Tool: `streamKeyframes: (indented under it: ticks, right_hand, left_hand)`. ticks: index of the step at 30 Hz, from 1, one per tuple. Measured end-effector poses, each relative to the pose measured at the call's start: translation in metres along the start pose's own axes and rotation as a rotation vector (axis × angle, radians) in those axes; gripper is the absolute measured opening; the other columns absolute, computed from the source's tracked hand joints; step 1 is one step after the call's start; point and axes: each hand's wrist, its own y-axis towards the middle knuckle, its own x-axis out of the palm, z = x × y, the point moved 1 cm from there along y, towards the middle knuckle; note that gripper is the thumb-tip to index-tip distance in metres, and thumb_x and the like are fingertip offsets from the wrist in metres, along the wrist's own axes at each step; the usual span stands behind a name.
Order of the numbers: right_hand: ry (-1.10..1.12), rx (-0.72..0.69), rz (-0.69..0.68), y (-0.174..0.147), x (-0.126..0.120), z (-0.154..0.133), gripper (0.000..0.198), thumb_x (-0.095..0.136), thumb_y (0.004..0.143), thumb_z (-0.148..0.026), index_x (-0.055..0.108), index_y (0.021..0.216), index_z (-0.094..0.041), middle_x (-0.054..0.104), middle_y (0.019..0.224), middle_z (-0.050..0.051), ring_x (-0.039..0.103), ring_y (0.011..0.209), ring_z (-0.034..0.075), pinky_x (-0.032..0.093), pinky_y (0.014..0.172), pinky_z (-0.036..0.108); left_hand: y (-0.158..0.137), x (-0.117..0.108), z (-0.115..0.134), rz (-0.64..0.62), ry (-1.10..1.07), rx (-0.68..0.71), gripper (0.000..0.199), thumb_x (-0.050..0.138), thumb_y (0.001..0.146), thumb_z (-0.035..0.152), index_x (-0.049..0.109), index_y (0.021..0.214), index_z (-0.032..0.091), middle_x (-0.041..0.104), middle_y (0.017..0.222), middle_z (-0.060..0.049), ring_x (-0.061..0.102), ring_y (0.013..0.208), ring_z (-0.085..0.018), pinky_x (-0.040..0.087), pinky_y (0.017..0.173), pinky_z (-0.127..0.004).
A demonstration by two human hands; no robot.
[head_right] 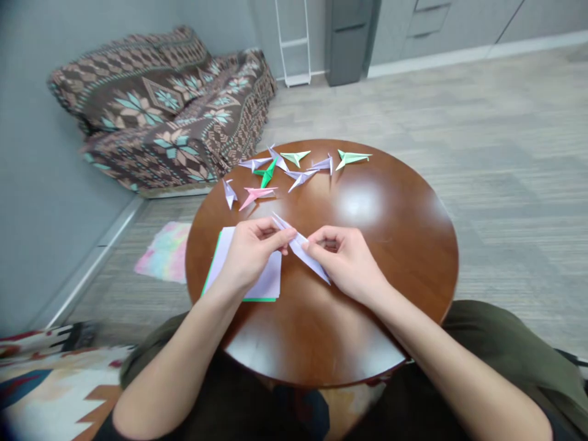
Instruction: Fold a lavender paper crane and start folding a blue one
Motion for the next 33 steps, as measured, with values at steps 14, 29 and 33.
streamKeyframes:
  ticks: [14, 29, 33]
  right_hand:
    - [0.188, -0.179, -0.020, 0.004, 0.000, 0.008, 0.030, 0.082, 0.089, -0.039, 0.069, 0.111, -0.023, 0.081, 0.088, 0.003, 0.077, 0.083, 0.021, 0.059, 0.075, 0.031]
    - [0.166, -0.296, 0.041, 0.000, -0.010, -0.003, 0.014, 0.087, 0.084, -0.031, 0.079, 0.093, -0.025, 0.081, 0.085, 0.002, 0.077, 0.077, 0.019, 0.063, 0.078, 0.032]
    - [0.118, -0.317, 0.058, -0.002, -0.014, -0.003, 0.018, 0.088, 0.083, -0.038, 0.078, 0.091, -0.024, 0.081, 0.088, 0.005, 0.077, 0.082, 0.022, 0.064, 0.079, 0.036]
  left_hand:
    - [-0.002, 0.002, 0.000, -0.013, -0.053, 0.017, 0.041, 0.081, 0.085, 0.027, 0.055, 0.116, 0.024, 0.069, 0.072, 0.006, 0.069, 0.063, -0.013, 0.057, 0.068, -0.025]
    - [-0.006, -0.006, 0.001, -0.318, -0.337, -0.041, 0.021, 0.087, 0.081, 0.023, 0.078, 0.100, 0.021, 0.079, 0.103, -0.004, 0.077, 0.098, -0.018, 0.059, 0.093, -0.029]
    - [-0.005, -0.006, 0.000, -0.319, -0.282, -0.026, 0.029, 0.092, 0.076, 0.022, 0.079, 0.102, 0.021, 0.080, 0.101, -0.005, 0.078, 0.101, -0.020, 0.061, 0.093, -0.031]
